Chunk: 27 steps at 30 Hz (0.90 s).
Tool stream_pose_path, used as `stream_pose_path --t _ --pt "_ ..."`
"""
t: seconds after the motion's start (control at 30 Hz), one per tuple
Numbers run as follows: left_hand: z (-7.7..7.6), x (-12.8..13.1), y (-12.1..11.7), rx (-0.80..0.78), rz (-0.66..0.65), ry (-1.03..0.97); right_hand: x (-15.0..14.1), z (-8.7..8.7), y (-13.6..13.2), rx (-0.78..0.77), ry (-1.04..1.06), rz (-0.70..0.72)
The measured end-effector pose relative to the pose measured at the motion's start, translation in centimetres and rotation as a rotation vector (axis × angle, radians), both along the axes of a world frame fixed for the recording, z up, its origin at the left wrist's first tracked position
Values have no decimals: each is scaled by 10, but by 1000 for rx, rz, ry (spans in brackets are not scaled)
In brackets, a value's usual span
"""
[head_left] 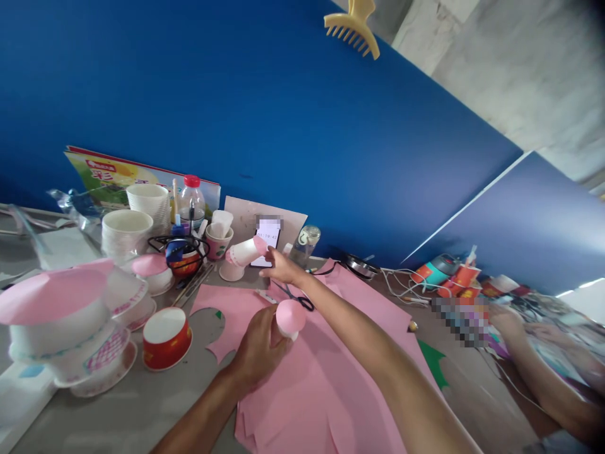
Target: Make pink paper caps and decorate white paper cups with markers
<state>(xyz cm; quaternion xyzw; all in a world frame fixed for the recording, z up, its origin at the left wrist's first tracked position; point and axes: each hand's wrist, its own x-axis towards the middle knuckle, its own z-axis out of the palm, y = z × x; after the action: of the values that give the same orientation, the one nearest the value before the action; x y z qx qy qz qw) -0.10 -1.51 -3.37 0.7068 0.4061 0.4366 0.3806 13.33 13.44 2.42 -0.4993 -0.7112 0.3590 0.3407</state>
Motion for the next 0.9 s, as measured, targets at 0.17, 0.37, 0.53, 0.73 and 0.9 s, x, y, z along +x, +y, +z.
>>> stream_pose_path --t 0.17,0.37,0.53,0.73,0.9 --pt "2 1 -1 -77 -14 -27 16 -6 -13 -114 43 -71" --pt "3 1 -3 -120 -4 -50 10 -3 -13 -107 86 -129" --pt "9 0 2 -113 80 -78 32 -2 -31 -38 51 -215" --pt "25 -7 10 -130 371 -196 72 -20 -91 28 -5 -300" --pt "25 -9 14 -122 421 -174 78 -29 -127 104 -44 -354"
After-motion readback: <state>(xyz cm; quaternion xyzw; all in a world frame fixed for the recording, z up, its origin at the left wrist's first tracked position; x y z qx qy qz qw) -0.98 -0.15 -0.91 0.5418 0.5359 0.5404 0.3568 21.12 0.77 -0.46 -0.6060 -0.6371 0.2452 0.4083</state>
